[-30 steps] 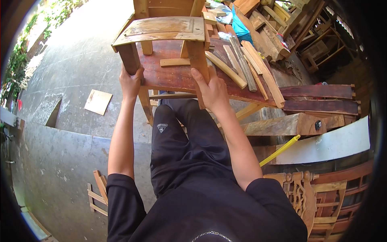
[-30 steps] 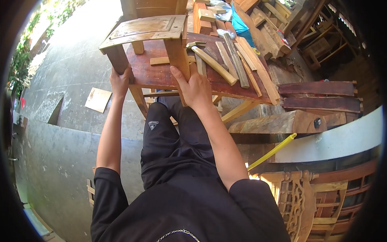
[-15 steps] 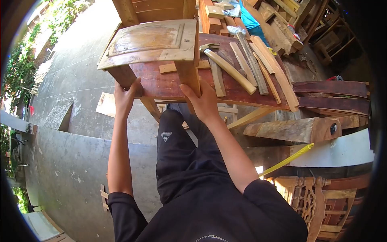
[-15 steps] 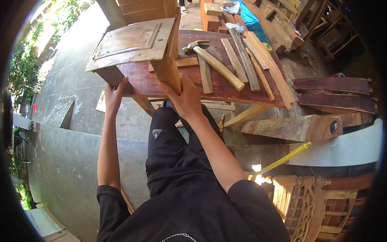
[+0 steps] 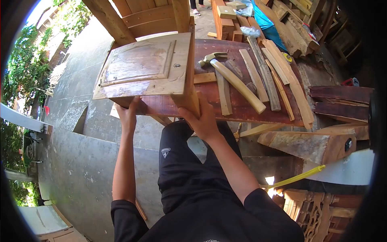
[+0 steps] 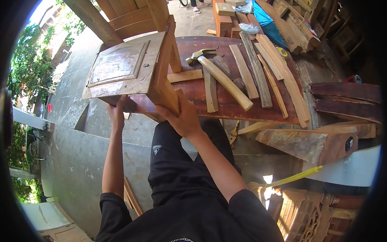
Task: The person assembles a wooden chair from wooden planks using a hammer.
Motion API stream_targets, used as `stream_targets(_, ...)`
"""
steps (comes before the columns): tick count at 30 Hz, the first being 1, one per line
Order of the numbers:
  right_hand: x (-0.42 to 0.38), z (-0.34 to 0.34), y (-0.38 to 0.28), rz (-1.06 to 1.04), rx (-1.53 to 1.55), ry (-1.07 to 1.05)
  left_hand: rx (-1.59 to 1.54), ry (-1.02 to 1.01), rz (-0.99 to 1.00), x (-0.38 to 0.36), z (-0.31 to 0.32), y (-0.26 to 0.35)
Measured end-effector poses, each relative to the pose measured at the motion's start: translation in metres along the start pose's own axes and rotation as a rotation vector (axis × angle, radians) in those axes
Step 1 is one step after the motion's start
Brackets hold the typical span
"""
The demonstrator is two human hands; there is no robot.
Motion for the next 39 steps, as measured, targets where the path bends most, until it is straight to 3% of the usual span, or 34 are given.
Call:
stream_targets(3, 0.004, -0.012, -0.012, -0.014, -0.015, -0.010, 0.176, -0.120, -0.066, -0.004, -0.005, 0.006)
stream_targets(4, 0.005, -0.015, -0.015, -0.018, -0.020, -0.017, 0.272, -0.292, -0.096, -0.003, -0.014, 0.006)
stream_targets(7, 0.010, -0.023, -0.005, 0.029, 0.029, -0.066, 0.670, -0.544, 0.071, 0.003, -0.061, 0.044)
stream_targets(9, 0.010, -0.026, -0.004, 0.021, 0.069, -0.067, 0.417, -0.702, -0.325, 0.029, -0.103, 0.079)
stream_targets(13, 0.011, -0.022, 0.001, 0.036, 0.097, -0.077, 0.516, -0.172, 0.144, 0.115, -0.127, 0.215)
stream_targets(17, 0.008, -0.019, 0.013, 0.080, 0.114, -0.071, 0.263, 0.042, 0.612, 0.203, -0.069, 0.301)
stream_targets(22, 0.009, -0.018, 0.010, 0.076, 0.107, -0.076, 0.318, 0.052, 0.540, 0.281, 0.006, 0.339)
stream_targets(25, 0.009, -0.022, 0.010, 0.061, 0.093, -0.063, 0.177, -0.005, 0.567, 0.305, 0.023, 0.328)
stream_targets(28, 0.011, -0.022, 0.009, 0.037, 0.077, -0.056, 0.038, -0.053, 0.430, 0.326, 0.030, 0.296)
stream_targets(33, 0.011, -0.018, 0.008, 0.068, 0.146, 0.011, -0.041, 0.086, 0.292, 0.309, 0.040, 0.289)
stream_targets(36, 0.014, -0.023, -0.001, 0.048, 0.153, 0.033, -0.012, 0.048, 0.302, 0.309, 0.033, 0.291)
stream_targets(39, 0.017, -0.031, 0.011, 0.171, 0.235, 0.005, 0.030, 0.092, 0.322, 0.301, 0.035, 0.296)
Point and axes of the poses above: each hand's wrist, its own x-axis towards the middle knuckle, its own z-axis out of the palm, y = z × x, the point moved 5 cm from there along x, towards the middle knuckle, and after that the axes turned 1 degree about x, right-handed, at the moved point
